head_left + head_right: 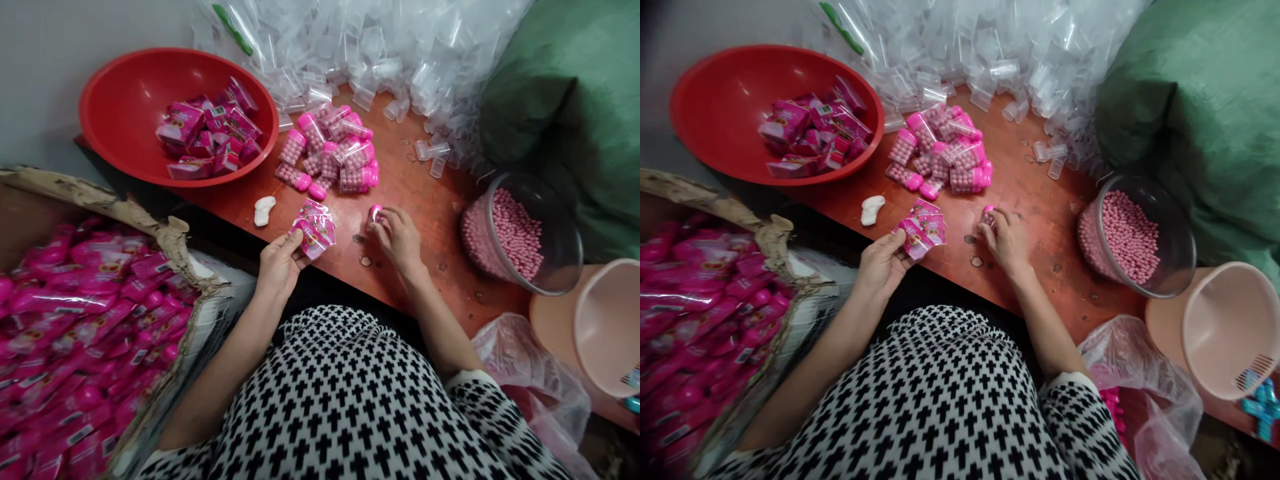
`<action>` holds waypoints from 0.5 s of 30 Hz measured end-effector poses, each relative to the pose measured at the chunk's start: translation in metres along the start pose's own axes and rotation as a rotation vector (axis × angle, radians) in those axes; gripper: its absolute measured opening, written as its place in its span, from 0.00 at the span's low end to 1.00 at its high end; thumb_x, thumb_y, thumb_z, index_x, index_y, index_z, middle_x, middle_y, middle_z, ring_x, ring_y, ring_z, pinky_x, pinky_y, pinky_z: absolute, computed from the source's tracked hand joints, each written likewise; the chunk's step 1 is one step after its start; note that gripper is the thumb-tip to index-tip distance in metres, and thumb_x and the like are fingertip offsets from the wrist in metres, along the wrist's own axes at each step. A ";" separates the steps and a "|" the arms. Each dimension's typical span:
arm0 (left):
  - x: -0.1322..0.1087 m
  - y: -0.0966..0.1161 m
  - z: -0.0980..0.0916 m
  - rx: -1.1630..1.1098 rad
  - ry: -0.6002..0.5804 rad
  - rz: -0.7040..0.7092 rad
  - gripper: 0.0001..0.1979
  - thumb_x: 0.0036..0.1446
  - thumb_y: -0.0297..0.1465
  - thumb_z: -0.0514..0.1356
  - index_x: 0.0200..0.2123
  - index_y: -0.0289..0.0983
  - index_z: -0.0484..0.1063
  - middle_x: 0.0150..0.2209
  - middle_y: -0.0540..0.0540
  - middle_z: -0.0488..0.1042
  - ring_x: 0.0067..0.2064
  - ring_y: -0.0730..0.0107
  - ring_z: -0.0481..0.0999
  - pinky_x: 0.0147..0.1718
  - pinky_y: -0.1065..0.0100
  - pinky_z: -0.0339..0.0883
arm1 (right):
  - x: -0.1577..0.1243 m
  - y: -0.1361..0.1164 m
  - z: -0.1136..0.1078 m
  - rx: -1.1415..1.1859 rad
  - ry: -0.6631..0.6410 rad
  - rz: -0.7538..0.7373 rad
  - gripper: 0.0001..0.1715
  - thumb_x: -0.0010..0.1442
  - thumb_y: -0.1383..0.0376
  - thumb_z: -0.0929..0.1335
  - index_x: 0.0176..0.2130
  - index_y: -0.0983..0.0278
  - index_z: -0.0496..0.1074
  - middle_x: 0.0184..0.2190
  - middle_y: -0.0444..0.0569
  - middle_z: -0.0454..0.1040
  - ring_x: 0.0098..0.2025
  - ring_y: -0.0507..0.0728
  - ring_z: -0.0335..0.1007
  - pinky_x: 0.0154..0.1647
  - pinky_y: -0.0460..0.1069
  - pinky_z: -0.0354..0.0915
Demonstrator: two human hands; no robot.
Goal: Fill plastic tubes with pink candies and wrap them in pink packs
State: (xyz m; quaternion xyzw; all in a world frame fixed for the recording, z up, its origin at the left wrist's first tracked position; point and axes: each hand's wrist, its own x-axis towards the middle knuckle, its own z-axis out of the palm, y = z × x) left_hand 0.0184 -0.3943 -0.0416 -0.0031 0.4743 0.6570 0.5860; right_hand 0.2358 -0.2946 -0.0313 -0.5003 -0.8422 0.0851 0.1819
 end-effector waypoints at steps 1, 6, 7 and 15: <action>-0.001 0.001 0.002 0.005 -0.011 -0.005 0.16 0.40 0.34 0.75 0.28 0.32 0.73 0.27 0.48 0.78 0.27 0.72 0.78 0.27 0.71 0.75 | 0.000 -0.005 -0.003 -0.087 -0.019 0.111 0.24 0.65 0.52 0.65 0.53 0.66 0.71 0.53 0.60 0.73 0.53 0.65 0.71 0.50 0.57 0.67; -0.003 0.004 0.012 -0.044 0.015 -0.034 0.08 0.49 0.27 0.69 0.28 0.33 0.71 0.26 0.49 0.77 0.26 0.74 0.77 0.28 0.71 0.74 | 0.011 -0.022 -0.012 -0.317 -0.260 0.347 0.25 0.63 0.57 0.66 0.54 0.69 0.69 0.48 0.63 0.75 0.42 0.67 0.75 0.39 0.55 0.67; -0.003 0.005 0.013 -0.066 0.031 -0.042 0.08 0.51 0.27 0.68 0.27 0.33 0.71 0.26 0.50 0.77 0.26 0.74 0.76 0.28 0.71 0.74 | 0.012 -0.021 -0.012 -0.323 -0.257 0.361 0.22 0.63 0.60 0.64 0.52 0.70 0.70 0.47 0.64 0.76 0.41 0.66 0.75 0.39 0.55 0.66; 0.002 -0.002 0.016 -0.273 0.108 -0.068 0.06 0.57 0.30 0.66 0.32 0.35 0.73 0.29 0.49 0.79 0.29 0.73 0.79 0.38 0.69 0.76 | -0.021 -0.036 -0.009 0.871 -0.080 0.517 0.11 0.57 0.60 0.66 0.37 0.65 0.73 0.28 0.48 0.78 0.25 0.53 0.73 0.28 0.48 0.69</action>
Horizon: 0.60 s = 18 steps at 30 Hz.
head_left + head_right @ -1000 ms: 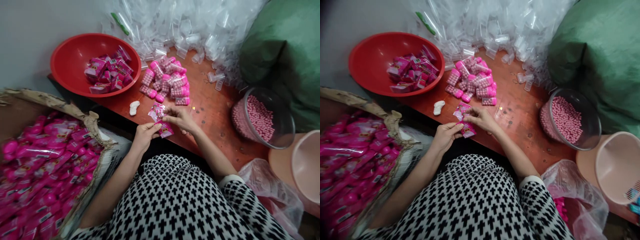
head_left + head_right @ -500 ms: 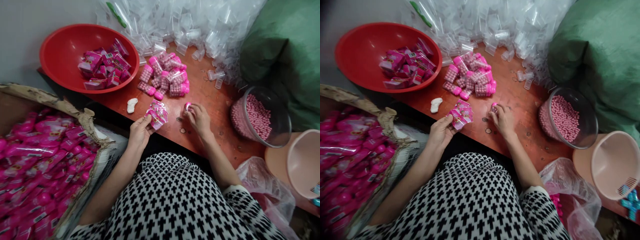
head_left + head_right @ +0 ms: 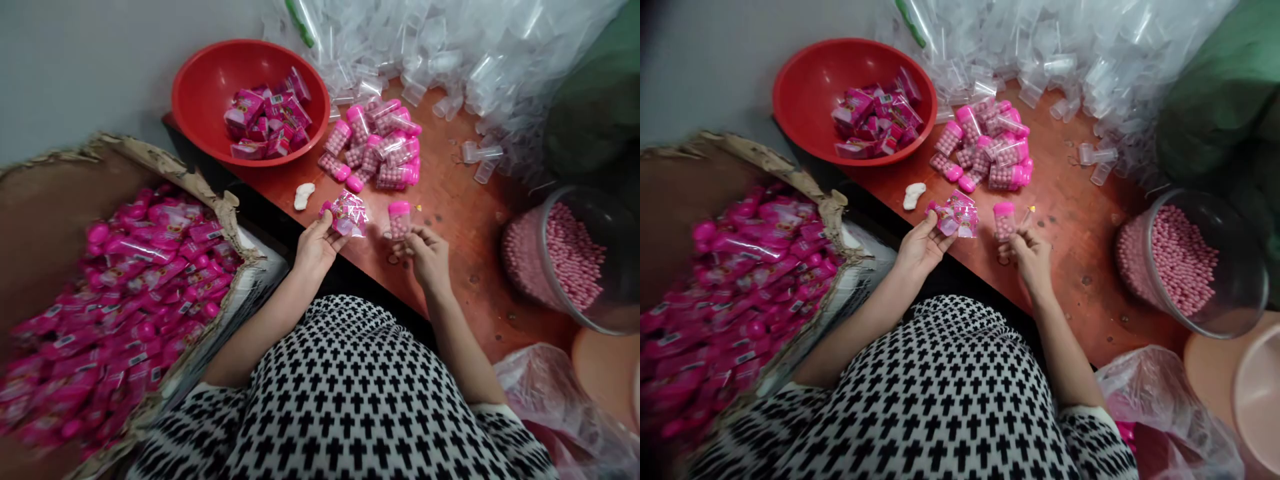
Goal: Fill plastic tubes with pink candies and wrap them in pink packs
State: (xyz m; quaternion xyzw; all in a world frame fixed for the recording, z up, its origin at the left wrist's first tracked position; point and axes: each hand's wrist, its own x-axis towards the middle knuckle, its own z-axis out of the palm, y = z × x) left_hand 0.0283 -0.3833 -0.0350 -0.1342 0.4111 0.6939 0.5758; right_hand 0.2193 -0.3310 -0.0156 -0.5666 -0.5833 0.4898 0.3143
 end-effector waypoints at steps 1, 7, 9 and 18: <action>0.000 -0.001 0.000 -0.019 -0.007 0.007 0.06 0.57 0.30 0.66 0.32 0.35 0.72 0.29 0.48 0.79 0.30 0.73 0.80 0.39 0.68 0.76 | -0.010 -0.001 0.007 0.132 -0.044 0.028 0.11 0.56 0.59 0.68 0.36 0.65 0.73 0.27 0.47 0.78 0.23 0.52 0.72 0.26 0.47 0.69; 0.001 -0.007 0.002 -0.045 -0.106 0.053 0.09 0.54 0.32 0.69 0.33 0.35 0.72 0.31 0.48 0.80 0.33 0.73 0.80 0.40 0.70 0.74 | -0.043 -0.007 0.046 0.323 -0.159 0.089 0.15 0.53 0.55 0.73 0.35 0.63 0.74 0.22 0.42 0.76 0.21 0.51 0.72 0.25 0.47 0.72; 0.001 -0.009 0.003 -0.011 -0.129 0.067 0.12 0.51 0.34 0.71 0.33 0.35 0.72 0.31 0.48 0.80 0.33 0.73 0.80 0.40 0.70 0.74 | -0.042 -0.006 0.050 0.329 -0.148 0.089 0.15 0.52 0.55 0.73 0.34 0.63 0.74 0.22 0.42 0.76 0.21 0.50 0.72 0.25 0.47 0.73; -0.008 -0.004 0.010 0.114 -0.190 0.068 0.16 0.46 0.36 0.73 0.31 0.36 0.71 0.29 0.50 0.78 0.30 0.75 0.77 0.33 0.73 0.70 | -0.040 -0.002 0.055 0.327 -0.163 0.041 0.14 0.55 0.55 0.72 0.35 0.63 0.73 0.20 0.40 0.75 0.20 0.49 0.71 0.25 0.46 0.72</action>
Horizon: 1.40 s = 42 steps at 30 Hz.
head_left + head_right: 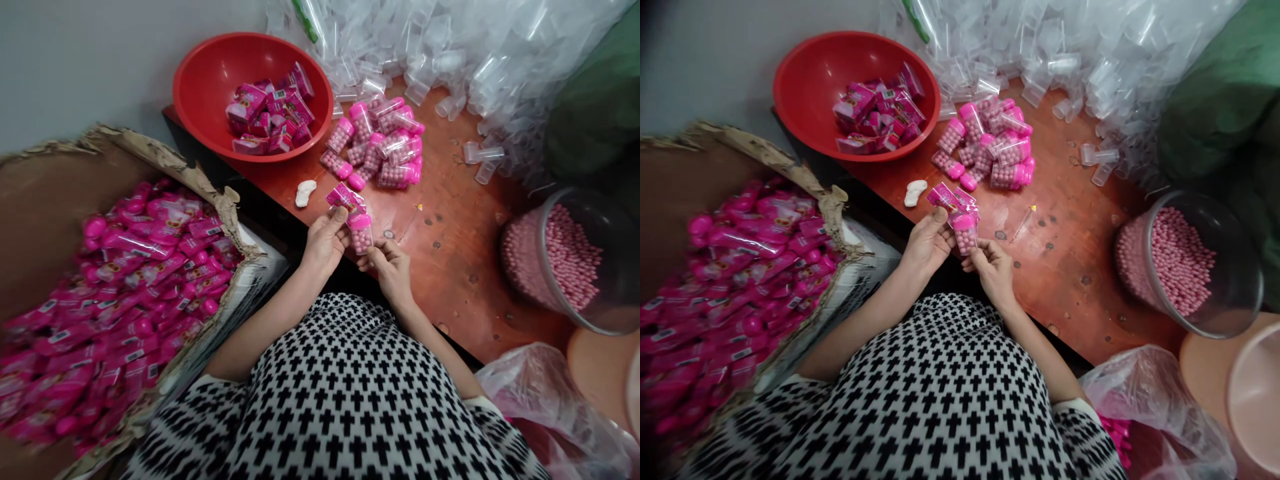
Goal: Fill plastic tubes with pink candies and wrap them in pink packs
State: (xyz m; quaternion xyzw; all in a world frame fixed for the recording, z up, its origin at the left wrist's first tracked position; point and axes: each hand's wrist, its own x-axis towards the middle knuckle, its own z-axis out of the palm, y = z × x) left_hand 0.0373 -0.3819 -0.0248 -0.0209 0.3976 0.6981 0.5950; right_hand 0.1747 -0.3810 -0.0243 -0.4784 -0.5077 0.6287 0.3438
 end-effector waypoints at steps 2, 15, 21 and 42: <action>-0.001 0.000 0.001 0.017 -0.020 -0.033 0.15 0.46 0.33 0.73 0.30 0.34 0.71 0.27 0.50 0.77 0.28 0.76 0.76 0.32 0.74 0.70 | 0.000 0.001 0.001 -0.001 0.016 -0.024 0.14 0.55 0.55 0.72 0.35 0.63 0.73 0.22 0.41 0.76 0.21 0.49 0.72 0.25 0.46 0.73; 0.005 0.005 -0.003 0.204 -0.197 0.071 0.18 0.37 0.38 0.76 0.22 0.32 0.74 0.22 0.50 0.73 0.24 0.77 0.71 0.25 0.72 0.67 | 0.006 0.008 0.003 0.161 -0.069 0.037 0.15 0.52 0.55 0.73 0.35 0.62 0.73 0.22 0.40 0.76 0.20 0.49 0.71 0.24 0.45 0.72; 0.005 0.002 0.001 0.194 -0.141 -0.005 0.18 0.36 0.36 0.77 0.23 0.31 0.74 0.22 0.49 0.74 0.24 0.75 0.73 0.27 0.71 0.69 | 0.006 0.004 0.007 0.044 -0.014 -0.080 0.18 0.53 0.51 0.73 0.37 0.60 0.73 0.23 0.40 0.76 0.22 0.50 0.72 0.26 0.47 0.73; -0.041 0.023 -0.016 0.107 0.022 0.268 0.19 0.45 0.46 0.72 0.29 0.37 0.76 0.36 0.45 0.81 0.43 0.62 0.81 0.43 0.64 0.75 | 0.031 -0.002 0.006 0.192 -0.066 -0.064 0.24 0.47 0.51 0.77 0.33 0.60 0.66 0.22 0.39 0.76 0.20 0.50 0.72 0.20 0.45 0.69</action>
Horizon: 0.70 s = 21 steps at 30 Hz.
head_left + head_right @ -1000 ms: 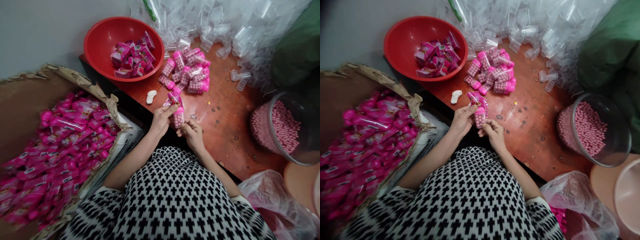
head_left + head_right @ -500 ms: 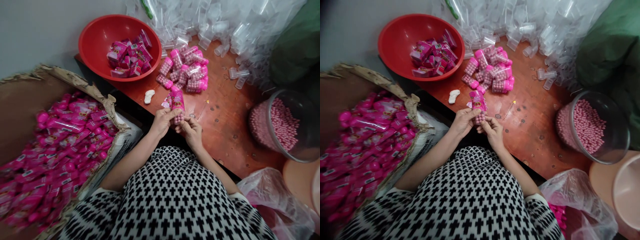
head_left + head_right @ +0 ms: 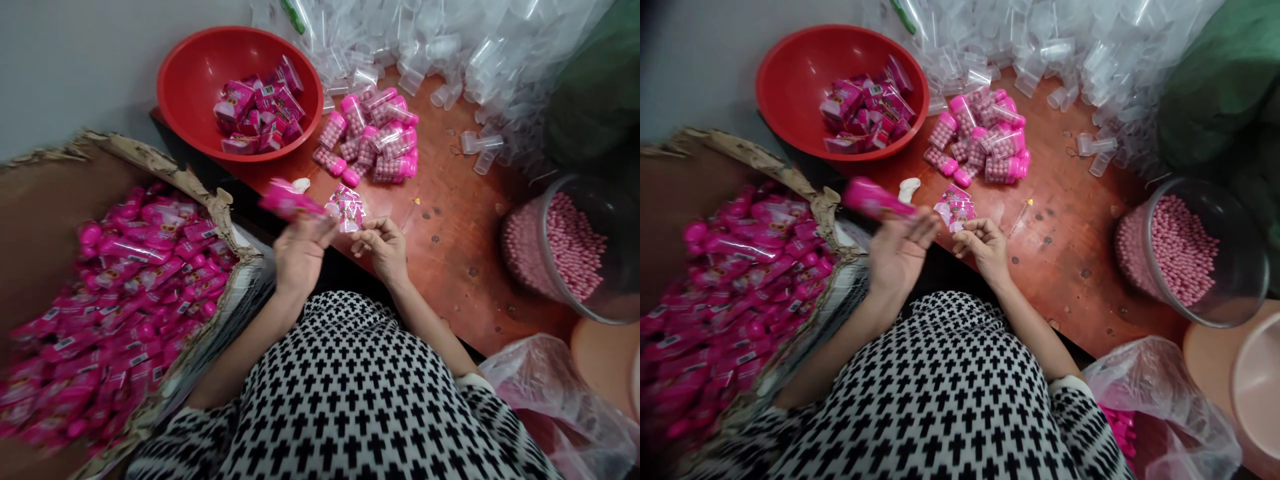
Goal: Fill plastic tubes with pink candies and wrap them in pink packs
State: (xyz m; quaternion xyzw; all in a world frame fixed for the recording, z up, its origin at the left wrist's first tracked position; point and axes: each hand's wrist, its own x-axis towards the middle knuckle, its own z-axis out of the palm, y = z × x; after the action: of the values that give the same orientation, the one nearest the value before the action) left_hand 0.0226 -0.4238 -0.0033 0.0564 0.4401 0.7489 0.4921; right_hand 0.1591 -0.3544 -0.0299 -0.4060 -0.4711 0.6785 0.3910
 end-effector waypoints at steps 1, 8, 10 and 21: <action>-0.003 0.011 -0.005 -0.009 0.082 0.093 0.22 0.48 0.53 0.67 0.32 0.39 0.77 0.39 0.45 0.81 0.46 0.61 0.80 0.45 0.63 0.75 | 0.000 -0.002 -0.002 -0.015 0.006 -0.012 0.23 0.47 0.51 0.77 0.33 0.60 0.67 0.23 0.39 0.76 0.20 0.50 0.72 0.20 0.45 0.69; 0.020 0.006 -0.021 0.297 0.078 0.341 0.26 0.51 0.53 0.64 0.48 0.45 0.76 0.50 0.46 0.79 0.59 0.56 0.73 0.59 0.57 0.65 | 0.005 -0.004 -0.021 -0.118 0.096 -0.059 0.20 0.54 0.49 0.74 0.31 0.61 0.68 0.24 0.41 0.76 0.21 0.48 0.71 0.21 0.43 0.68; 0.036 -0.016 -0.017 0.628 -0.101 0.360 0.23 0.49 0.44 0.70 0.48 0.45 0.77 0.56 0.45 0.75 0.65 0.54 0.66 0.66 0.53 0.54 | 0.004 -0.002 -0.022 -0.142 0.086 -0.053 0.21 0.54 0.49 0.73 0.31 0.61 0.68 0.24 0.41 0.76 0.21 0.48 0.71 0.21 0.44 0.67; 0.064 -0.072 -0.026 1.336 -0.257 0.803 0.08 0.60 0.33 0.62 0.42 0.42 0.80 0.57 0.44 0.75 0.65 0.53 0.65 0.68 0.44 0.48 | 0.018 0.007 -0.030 -0.264 0.099 -0.131 0.19 0.55 0.50 0.73 0.35 0.61 0.71 0.30 0.43 0.77 0.31 0.51 0.74 0.32 0.46 0.71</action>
State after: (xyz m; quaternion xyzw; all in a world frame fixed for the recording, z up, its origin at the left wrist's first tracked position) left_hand 0.0257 -0.3796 -0.0929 0.5807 0.6826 0.4339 0.0930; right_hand 0.1790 -0.3303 -0.0464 -0.4554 -0.5619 0.5629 0.4001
